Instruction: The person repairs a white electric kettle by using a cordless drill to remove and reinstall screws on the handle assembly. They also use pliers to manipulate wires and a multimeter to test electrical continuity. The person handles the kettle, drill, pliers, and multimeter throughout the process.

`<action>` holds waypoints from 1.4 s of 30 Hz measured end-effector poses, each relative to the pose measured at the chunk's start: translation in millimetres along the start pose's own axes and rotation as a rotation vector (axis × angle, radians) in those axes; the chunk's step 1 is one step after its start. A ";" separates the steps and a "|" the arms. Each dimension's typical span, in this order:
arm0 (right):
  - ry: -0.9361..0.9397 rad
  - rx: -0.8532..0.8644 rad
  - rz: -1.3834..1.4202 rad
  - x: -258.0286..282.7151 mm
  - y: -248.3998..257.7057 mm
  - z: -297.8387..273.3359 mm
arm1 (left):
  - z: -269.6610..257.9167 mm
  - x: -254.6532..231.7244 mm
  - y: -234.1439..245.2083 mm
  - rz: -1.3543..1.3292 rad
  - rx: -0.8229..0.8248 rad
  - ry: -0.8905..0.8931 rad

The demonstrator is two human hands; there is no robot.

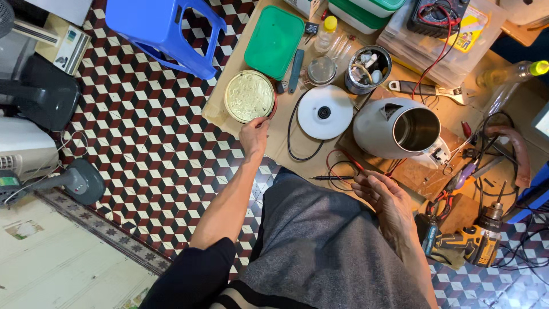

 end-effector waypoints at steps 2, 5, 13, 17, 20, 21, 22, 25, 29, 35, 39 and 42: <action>-0.004 -0.001 0.010 -3.7 -3.2 0.8 | -5.3 -5.4 0.8 0.053 -0.043 -0.095; -0.012 0.003 -0.010 -7.8 -3.4 1.6 | -11.1 -6.7 -1.4 0.085 -0.105 -0.183; -0.041 -0.010 -0.066 -4.8 -3.4 9.8 | -1.7 5.6 4.6 0.170 -0.134 -0.154; -0.027 -0.018 -0.071 -4.7 -3.8 7.0 | 5.3 13.3 5.4 0.118 -0.140 -0.169; -0.009 -0.019 -0.056 -5.7 -5.2 6.1 | 9.7 13.9 7.2 0.179 -0.201 -0.191; -0.004 -0.015 -0.046 -6.6 -6.5 7.2 | 9.9 12.1 6.0 0.211 -0.224 -0.206; 0.002 -0.016 -0.034 -6.7 -5.3 7.6 | 8.9 10.7 3.2 0.184 -0.222 -0.198; 0.016 -0.019 -0.060 -7.4 -3.1 5.9 | 1.3 7.3 3.9 0.157 -0.199 -0.190; -0.006 -0.038 -0.098 -9.9 -3.9 3.5 | -4.5 -4.7 11.4 0.262 -0.195 -0.350; -0.004 -0.065 -0.017 -18.8 -2.1 0.5 | -9.2 -10.8 9.0 0.386 -0.179 -0.513; -0.033 -0.113 -0.052 -18.9 -5.8 -4.7 | -10.9 -11.6 7.2 0.383 -0.176 -0.462; -0.048 -0.156 -0.084 -14.0 -6.2 -9.7 | -17.6 -15.3 8.4 0.275 -0.164 -0.445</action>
Point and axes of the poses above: each hand's wrist, its own z-axis towards the middle knuckle, its own y-axis out of the back of the hand, x = y × z, the point moved 2 cm from there along z, towards the middle knuckle, and after that the axes turned 8 degrees about y, right-handed, at the moved point
